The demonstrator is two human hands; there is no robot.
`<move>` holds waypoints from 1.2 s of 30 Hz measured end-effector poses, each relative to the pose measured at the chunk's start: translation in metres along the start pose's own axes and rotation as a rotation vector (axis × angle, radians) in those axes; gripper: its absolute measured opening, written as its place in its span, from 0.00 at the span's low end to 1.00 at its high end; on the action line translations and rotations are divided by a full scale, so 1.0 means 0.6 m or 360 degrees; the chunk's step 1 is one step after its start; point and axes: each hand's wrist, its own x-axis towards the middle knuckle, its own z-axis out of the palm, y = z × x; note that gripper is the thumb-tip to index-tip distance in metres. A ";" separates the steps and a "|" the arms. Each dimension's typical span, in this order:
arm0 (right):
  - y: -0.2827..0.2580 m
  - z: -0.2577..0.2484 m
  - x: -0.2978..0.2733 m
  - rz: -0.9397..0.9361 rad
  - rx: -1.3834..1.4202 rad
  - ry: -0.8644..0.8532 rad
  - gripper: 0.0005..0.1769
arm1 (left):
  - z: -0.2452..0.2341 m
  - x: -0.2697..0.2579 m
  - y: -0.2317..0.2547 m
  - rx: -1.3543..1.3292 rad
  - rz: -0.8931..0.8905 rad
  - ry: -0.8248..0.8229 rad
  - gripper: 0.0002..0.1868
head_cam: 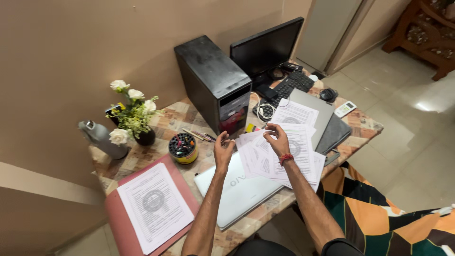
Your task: The person repeatedly picks up sheets of paper from a pile on the right side of the desk and places them onto a red folder on the left. The action is performed one sheet at a time throughout the clip.
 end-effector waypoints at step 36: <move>0.130 -0.242 0.022 0.0387 -0.0243 0.0509 0.24 | 0.255 0.007 -0.151 0.0182 -0.0427 -0.0543 0.31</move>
